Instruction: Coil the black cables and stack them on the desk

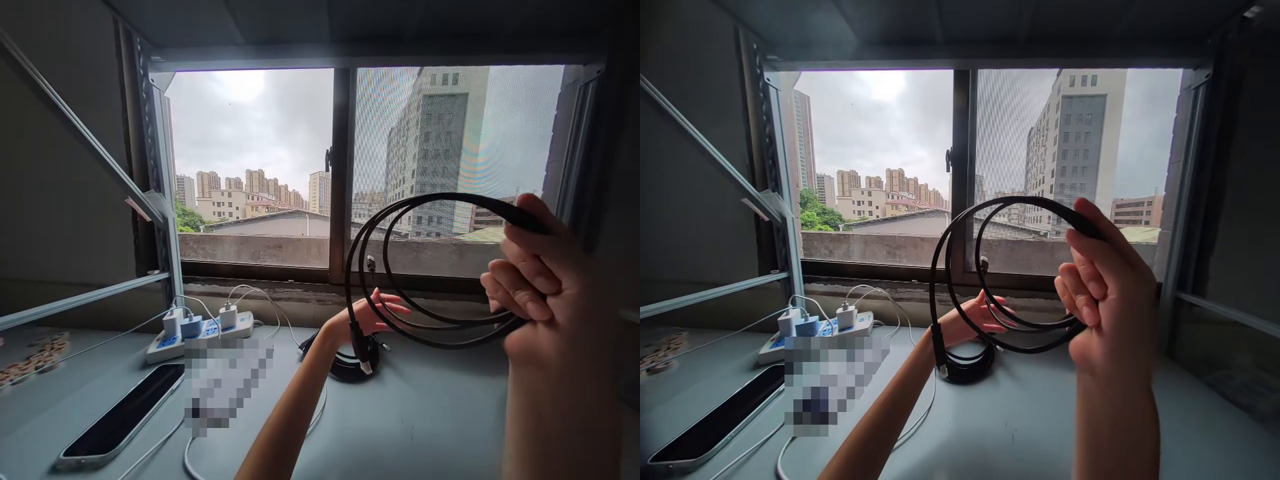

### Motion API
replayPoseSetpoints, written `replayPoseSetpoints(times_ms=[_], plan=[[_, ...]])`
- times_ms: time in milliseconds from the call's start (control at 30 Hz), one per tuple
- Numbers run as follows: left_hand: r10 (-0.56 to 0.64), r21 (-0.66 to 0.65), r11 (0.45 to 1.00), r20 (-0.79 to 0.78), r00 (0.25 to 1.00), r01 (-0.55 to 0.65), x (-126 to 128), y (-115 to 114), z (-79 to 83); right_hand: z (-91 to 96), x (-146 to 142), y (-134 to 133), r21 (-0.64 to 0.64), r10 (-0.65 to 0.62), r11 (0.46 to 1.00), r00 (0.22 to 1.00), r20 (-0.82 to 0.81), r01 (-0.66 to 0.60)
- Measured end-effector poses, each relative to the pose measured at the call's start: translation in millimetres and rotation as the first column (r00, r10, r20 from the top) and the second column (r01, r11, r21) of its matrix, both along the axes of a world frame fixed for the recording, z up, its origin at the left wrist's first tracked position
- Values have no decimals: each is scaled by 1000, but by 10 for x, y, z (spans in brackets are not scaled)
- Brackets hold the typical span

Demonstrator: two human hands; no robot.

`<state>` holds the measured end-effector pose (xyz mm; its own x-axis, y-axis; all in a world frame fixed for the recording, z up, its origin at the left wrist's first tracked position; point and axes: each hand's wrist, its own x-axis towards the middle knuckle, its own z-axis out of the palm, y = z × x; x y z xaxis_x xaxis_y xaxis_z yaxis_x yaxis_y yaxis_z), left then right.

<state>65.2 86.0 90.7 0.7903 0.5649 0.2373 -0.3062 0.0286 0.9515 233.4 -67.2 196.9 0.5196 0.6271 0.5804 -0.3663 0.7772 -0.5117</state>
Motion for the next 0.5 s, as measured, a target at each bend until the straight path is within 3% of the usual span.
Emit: replayPoseSetpoints(times_ms=[100, 267, 400, 500], plan=[[113, 8, 993, 155, 981, -115, -64, 14, 135, -4, 63, 64, -24, 28, 999, 999, -21, -28], [252, 27, 961, 320, 913, -275, -129, -267, 551, -55, 97, 296, -81, 13, 997, 999, -52, -18], [413, 5, 903, 269, 870, -430, -77, -478, 744, -113, 50, 502, -89, -68, 994, 998, -8, 67], [430, 15, 896, 211, 878, -443, -6, -550, 760, -130, 7, 552, -90, -125, 988, 991, 39, 128]])
